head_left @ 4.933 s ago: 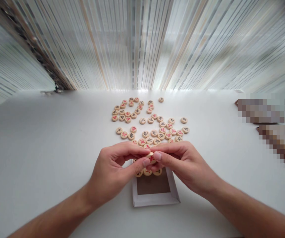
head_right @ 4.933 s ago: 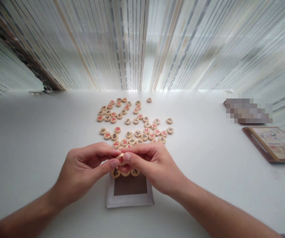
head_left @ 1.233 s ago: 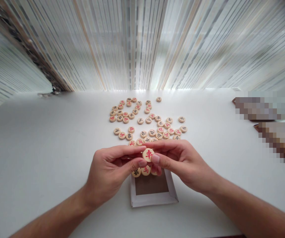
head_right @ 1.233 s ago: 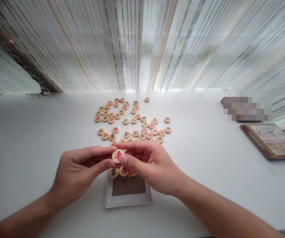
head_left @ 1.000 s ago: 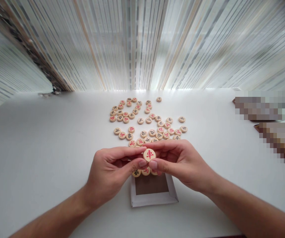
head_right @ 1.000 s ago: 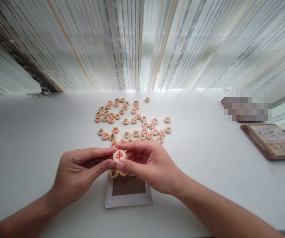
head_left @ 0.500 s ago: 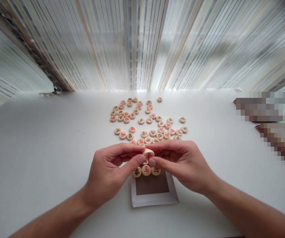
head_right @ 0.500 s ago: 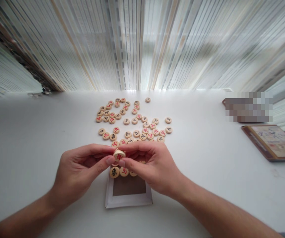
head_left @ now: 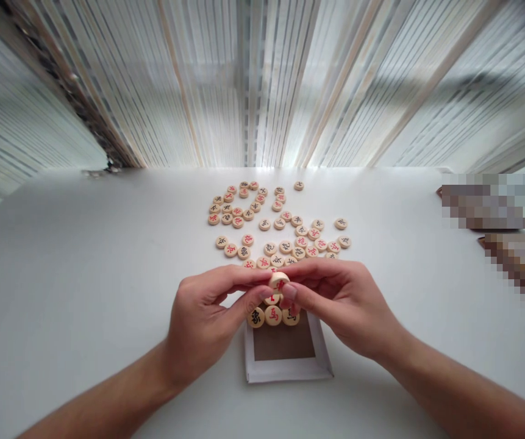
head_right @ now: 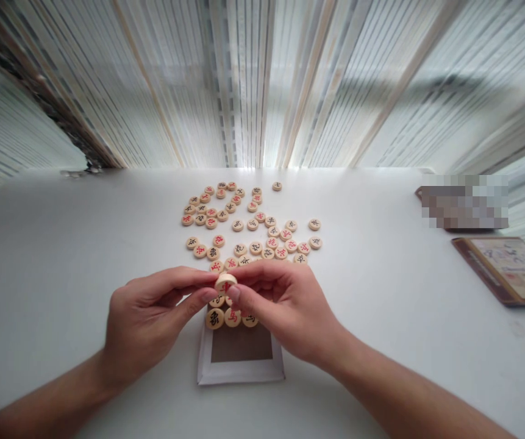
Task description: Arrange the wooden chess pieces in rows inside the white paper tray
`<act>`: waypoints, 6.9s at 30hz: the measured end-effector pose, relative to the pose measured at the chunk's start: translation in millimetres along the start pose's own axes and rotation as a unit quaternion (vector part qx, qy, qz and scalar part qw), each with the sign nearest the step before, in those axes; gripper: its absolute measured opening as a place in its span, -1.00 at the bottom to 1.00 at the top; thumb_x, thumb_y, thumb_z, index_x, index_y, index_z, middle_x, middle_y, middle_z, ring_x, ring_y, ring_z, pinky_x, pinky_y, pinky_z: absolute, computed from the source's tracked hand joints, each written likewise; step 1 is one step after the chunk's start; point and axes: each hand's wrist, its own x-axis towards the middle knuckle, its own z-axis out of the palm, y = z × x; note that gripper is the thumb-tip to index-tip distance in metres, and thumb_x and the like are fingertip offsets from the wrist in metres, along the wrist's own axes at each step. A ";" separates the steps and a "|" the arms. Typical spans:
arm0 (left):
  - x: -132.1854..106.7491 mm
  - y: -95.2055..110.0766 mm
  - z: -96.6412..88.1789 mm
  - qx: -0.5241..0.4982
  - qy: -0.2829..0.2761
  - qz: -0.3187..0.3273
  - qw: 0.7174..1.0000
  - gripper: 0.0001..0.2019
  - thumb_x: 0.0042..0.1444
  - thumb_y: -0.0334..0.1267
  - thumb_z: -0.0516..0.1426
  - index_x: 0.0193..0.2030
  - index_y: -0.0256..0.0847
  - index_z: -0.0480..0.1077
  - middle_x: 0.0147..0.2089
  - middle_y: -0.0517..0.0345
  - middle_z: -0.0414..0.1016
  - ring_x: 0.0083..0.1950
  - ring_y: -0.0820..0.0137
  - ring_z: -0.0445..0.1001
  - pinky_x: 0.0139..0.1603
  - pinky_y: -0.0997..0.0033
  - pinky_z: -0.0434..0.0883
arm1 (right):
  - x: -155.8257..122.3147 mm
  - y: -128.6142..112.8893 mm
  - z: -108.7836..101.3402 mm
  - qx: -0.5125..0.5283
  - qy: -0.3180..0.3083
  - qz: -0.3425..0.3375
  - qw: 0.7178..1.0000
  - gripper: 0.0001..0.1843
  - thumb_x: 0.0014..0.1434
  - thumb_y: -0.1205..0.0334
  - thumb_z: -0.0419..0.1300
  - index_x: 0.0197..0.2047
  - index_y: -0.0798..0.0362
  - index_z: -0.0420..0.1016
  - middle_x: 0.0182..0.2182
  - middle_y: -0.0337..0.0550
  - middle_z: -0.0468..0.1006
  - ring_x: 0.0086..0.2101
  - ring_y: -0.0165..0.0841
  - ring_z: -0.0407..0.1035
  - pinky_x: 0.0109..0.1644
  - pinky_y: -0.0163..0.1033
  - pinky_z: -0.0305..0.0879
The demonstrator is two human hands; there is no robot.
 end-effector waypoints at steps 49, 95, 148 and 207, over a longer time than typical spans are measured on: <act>6.2 1.5 5.4 -0.193 -0.014 -0.166 0.967 -0.82 0.06 -0.45 0.50 -0.19 -0.16 0.74 -0.25 0.16 0.78 -0.23 0.40 0.76 -0.16 0.64 0.70 | -3.6 3.7 -1.2 -0.203 0.045 -0.191 0.959 -0.86 0.20 0.38 0.49 -0.16 0.01 0.77 -0.32 -0.08 0.73 -0.39 -0.32 0.58 -0.41 -0.28 0.53; 2.3 5.9 6.0 -0.250 -0.117 -0.239 0.931 -0.85 0.30 -0.28 0.38 -0.02 -0.16 0.75 -0.21 0.06 0.81 -0.23 0.36 0.77 -0.15 0.56 0.69 | -3.5 2.6 1.3 0.025 0.004 0.020 0.999 -0.84 0.11 0.26 0.61 -0.28 0.07 0.75 -0.46 -0.16 0.72 -0.45 -0.37 0.63 -0.35 -0.40 0.60; 0.3 4.0 4.9 -0.217 -0.083 -0.195 0.953 -0.68 0.10 -0.39 0.49 0.02 -0.18 0.74 -0.19 0.06 0.81 -0.22 0.27 0.80 -0.14 0.46 0.75 | -0.8 5.7 -1.9 0.064 -0.012 0.069 0.995 -0.72 0.07 0.17 0.63 -0.21 0.07 0.72 -0.42 -0.13 0.74 -0.42 -0.35 0.63 -0.33 -0.31 0.57; 3.7 -1.3 -2.2 -0.167 -0.071 -0.142 0.973 -0.85 0.31 -0.30 0.28 -0.04 -0.17 0.69 -0.12 0.09 0.73 -0.10 0.37 0.68 -0.05 0.49 0.62 | -63.3 12.4 -24.2 -0.581 -0.009 -0.098 0.808 -0.88 0.34 0.35 0.27 -0.10 0.02 0.63 -0.26 -0.12 0.55 -0.40 -0.35 0.45 -0.40 -0.30 0.38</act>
